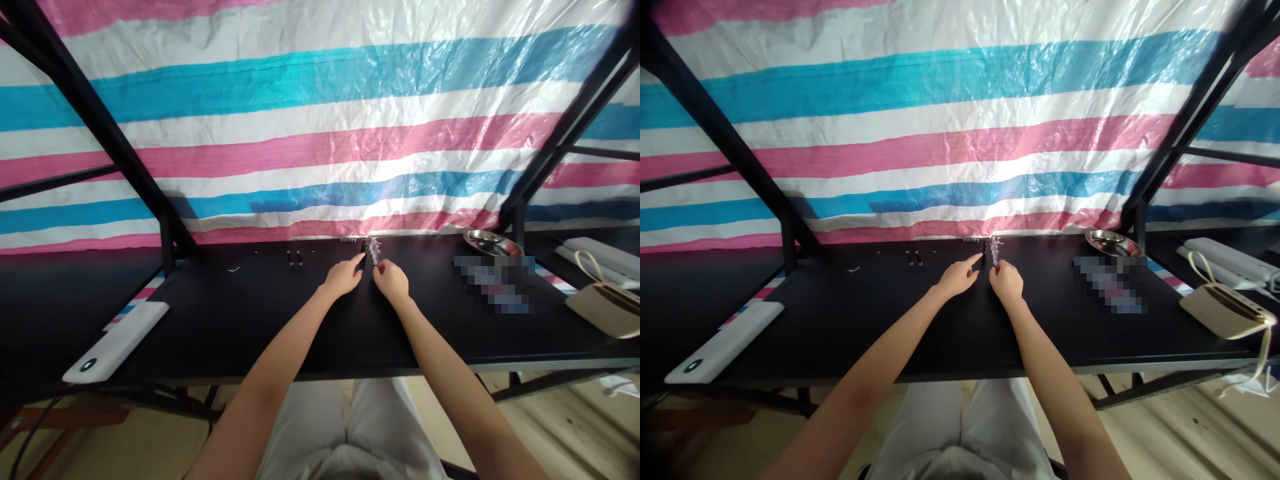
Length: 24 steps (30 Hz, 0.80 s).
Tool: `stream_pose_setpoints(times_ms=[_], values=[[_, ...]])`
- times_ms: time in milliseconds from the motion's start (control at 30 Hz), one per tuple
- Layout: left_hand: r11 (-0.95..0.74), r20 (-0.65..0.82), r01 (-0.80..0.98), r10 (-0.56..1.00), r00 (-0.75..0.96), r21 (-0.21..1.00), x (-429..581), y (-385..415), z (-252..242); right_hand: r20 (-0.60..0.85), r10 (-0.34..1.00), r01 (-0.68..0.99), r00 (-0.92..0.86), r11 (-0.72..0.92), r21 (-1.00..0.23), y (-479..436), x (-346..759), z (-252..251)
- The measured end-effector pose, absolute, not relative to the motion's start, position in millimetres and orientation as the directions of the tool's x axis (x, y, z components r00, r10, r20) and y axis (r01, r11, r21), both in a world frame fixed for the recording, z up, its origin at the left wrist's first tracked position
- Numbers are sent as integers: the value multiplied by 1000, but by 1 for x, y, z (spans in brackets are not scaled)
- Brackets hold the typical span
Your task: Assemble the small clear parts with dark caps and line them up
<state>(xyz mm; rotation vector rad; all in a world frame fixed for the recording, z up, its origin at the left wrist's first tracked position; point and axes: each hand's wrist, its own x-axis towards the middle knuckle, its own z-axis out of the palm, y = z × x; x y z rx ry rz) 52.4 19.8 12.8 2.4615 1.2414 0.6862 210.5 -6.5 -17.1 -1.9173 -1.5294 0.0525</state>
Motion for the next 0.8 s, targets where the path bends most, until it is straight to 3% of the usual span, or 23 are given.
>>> stream_pose_setpoints(times_ms=[200,333,533,800], values=[[-574,148,756,816,559,313,67,33,7,357,878,877,319,-130,-463,6,219,-28],[-525,154,818,851,503,234,72,37,5,338,876,884,343,-179,-432,15,221,-33],[-454,254,859,882,396,238,75,40,4,332,878,890,346,-194,-413,23,220,-35],[-523,275,801,848,454,290,47,27,8,333,889,908,315,-180,-378,29,220,-34]])
